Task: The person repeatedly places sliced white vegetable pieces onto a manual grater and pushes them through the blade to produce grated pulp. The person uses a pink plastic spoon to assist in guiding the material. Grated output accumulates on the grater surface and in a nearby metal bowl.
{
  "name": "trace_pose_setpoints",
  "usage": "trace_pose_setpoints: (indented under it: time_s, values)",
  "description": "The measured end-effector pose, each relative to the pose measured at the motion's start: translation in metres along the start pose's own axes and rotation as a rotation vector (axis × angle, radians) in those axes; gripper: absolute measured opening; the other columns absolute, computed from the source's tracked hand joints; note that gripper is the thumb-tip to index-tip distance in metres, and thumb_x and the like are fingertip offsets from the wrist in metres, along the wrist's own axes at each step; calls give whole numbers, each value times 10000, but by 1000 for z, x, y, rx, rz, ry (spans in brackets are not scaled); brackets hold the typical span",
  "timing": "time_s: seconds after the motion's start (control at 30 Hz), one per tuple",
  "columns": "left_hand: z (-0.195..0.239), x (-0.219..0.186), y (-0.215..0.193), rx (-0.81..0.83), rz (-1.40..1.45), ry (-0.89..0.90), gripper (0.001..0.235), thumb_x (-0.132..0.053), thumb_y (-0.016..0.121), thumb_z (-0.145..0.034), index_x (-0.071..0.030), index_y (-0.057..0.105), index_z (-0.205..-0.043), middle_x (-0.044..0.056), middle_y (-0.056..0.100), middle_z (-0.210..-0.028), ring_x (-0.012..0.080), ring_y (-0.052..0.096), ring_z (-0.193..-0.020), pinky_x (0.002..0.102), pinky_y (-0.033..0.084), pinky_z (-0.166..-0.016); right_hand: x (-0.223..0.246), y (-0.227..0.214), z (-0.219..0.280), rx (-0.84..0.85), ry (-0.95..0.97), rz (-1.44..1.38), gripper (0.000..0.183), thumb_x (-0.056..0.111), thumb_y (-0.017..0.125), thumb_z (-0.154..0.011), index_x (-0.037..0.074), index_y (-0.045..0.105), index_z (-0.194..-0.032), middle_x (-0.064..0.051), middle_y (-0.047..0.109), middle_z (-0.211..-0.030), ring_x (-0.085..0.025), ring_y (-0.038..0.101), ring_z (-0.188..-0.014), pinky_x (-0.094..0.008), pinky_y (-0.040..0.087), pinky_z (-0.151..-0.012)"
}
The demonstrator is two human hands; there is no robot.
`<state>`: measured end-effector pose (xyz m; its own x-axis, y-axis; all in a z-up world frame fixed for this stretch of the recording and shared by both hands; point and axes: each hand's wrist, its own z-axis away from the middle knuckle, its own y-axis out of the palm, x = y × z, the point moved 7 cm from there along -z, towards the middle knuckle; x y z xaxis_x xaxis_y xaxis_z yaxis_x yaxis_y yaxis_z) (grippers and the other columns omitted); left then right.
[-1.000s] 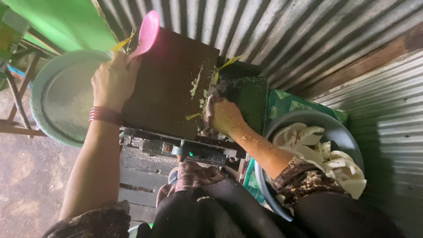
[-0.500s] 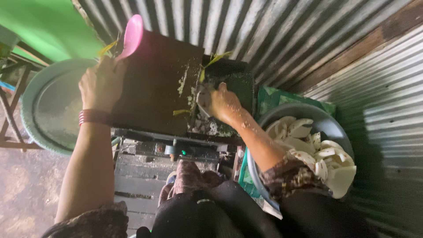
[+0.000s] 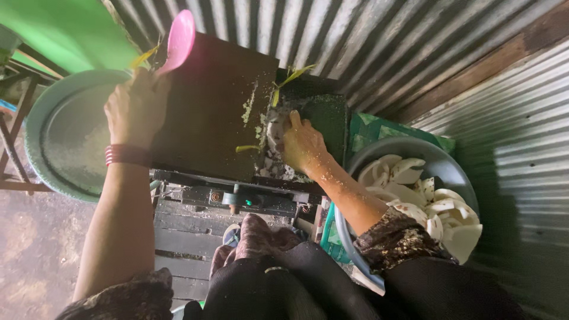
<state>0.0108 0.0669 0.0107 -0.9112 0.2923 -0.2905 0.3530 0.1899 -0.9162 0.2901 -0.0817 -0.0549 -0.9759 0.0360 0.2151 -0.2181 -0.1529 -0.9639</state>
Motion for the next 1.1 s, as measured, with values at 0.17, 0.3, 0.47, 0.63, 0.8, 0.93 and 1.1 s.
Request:
trace_pose_setpoints:
  time_s: [0.17,0.3,0.47,0.63,0.8,0.93,1.1]
  values:
    - [-2,0,1,13,29,-23,462,-486,572,-1106,-33,642,-1049,306,675,-818,536,659,-783,627,509,-702,3,0,-1,-32,-47,2,494,220,722,-840,-36,587,-1240,-260,464,-1327,-450,594,-1082,-537,557,-880]
    - [0,-1,0,3,-5,-2,470,-490,571,-1114,-27,635,-1063,296,681,-822,536,660,-778,624,510,-695,4,4,-2,-51,-88,-22,458,229,710,-855,16,607,-1247,-297,455,-1327,-474,593,-1065,-547,547,-866]
    - [-1,-1,-1,16,0,-25,457,-490,582,-1101,-40,643,-1052,295,681,-826,534,659,-780,623,507,-693,6,4,-6,-88,-110,-15,525,208,704,-846,-38,575,-1292,-312,473,-1348,-467,616,-1090,-525,559,-913]
    - [3,-2,-2,14,39,1,473,-498,549,-1106,-35,639,-1072,294,689,-855,530,667,-807,624,513,-710,5,4,-1,-35,-72,-58,546,264,728,-858,-20,575,-1299,-368,388,-1419,-476,604,-1067,-526,544,-901]
    - [3,-3,-6,1,9,-2,503,-528,550,-1107,-39,660,-1078,319,679,-862,550,655,-820,635,503,-718,-1,3,1,21,-51,66,428,257,759,-798,36,697,-1159,-287,428,-1421,-435,524,-1237,-490,495,-1031]
    - [2,-3,-2,32,13,-15,485,-498,545,-1108,-28,658,-1080,324,681,-871,555,656,-836,641,500,-739,-16,10,-1,-8,-35,2,438,300,777,-815,-29,731,-1101,-287,432,-1419,-445,490,-1285,-473,494,-1048]
    - [3,-2,-3,45,37,-36,474,-492,542,-1104,-32,655,-1108,331,679,-881,559,653,-845,646,496,-746,-15,15,-12,-7,-98,13,486,264,788,-800,-38,704,-1170,-303,421,-1431,-457,505,-1252,-490,498,-1021]
